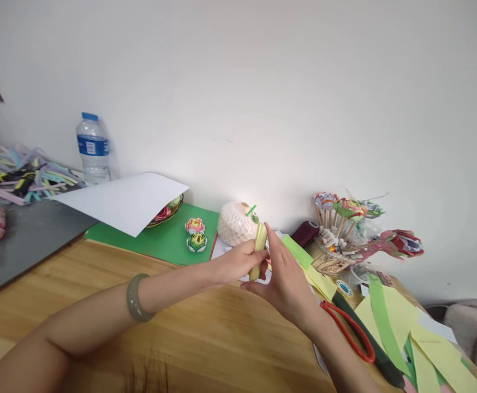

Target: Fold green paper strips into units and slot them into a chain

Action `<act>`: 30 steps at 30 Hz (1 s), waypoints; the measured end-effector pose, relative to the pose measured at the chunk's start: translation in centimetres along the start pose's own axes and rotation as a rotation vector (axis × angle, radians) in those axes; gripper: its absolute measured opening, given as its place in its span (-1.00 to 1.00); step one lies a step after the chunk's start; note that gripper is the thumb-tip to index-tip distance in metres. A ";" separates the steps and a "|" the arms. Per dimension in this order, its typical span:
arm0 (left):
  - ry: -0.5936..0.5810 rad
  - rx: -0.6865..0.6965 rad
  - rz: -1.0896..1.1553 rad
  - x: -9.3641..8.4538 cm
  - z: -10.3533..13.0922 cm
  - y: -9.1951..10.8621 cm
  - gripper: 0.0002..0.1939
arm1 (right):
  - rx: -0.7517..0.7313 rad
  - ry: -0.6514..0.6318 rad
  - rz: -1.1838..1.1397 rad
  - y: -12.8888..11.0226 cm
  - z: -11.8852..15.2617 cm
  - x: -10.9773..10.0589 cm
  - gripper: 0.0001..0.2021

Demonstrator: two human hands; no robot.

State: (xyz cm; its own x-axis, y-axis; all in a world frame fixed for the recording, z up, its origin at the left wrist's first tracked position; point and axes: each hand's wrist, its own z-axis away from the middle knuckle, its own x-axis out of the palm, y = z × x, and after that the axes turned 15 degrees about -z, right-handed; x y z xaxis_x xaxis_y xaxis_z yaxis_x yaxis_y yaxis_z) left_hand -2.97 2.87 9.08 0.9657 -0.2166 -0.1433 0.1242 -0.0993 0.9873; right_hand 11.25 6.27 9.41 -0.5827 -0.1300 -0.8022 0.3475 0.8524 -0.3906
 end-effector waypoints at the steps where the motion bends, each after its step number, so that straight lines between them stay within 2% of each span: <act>1: 0.000 0.010 -0.022 0.1 0.0 -0.1 -0.59 | 0.009 -0.005 -0.011 0.1 0.0 0.1 0.17; 8: -0.003 0.025 -0.018 0.5 0.1 -0.4 -0.63 | 0.068 -0.041 -0.126 0.6 0.3 0.5 0.01; 11: -0.005 -0.010 0.084 0.1 0.1 -0.3 -0.62 | 0.112 -0.090 -0.312 0.7 0.4 0.0 0.02; 14: -0.159 -0.019 0.320 -0.9 0.0 0.0 -0.64 | 0.161 -0.120 -0.686 0.9 0.1 -0.9 -0.09; 17: -0.441 -0.010 0.497 -1.6 0.0 0.0 -0.68 | 0.265 -0.054 -1.038 1.2 -0.3 -1.6 -0.27; 19: -0.609 -0.003 0.548 -1.5 0.0 -0.1 -0.71 | 0.359 -0.034 -1.175 1.3 -0.5 -1.8 -0.34; 21: -0.713 -0.007 0.562 -1.2 0.0 -0.4 -0.72 | 0.426 -0.049 -1.260 1.4 -0.5 -1.8 -0.42; 26: -0.798 -0.028 0.597 -0.6 0.2 -0.9 -0.71 | 0.562 -0.063 -1.380 0.6 -0.5 -2.0 -0.59; 30: -0.808 -0.030 0.633 -0.7 0.3 -0.9 -0.72 | 0.602 -0.015 -1.368 0.2 -0.6 -2.1 -0.60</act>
State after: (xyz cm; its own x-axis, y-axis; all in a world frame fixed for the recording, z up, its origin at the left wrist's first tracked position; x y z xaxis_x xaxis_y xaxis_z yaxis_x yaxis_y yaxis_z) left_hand -3.81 2.84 8.30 0.4155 -0.8111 0.4117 -0.3383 0.2824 0.8977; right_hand 12.11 7.03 11.30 -0.6932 -0.6431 0.3255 -0.2017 -0.2606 -0.9442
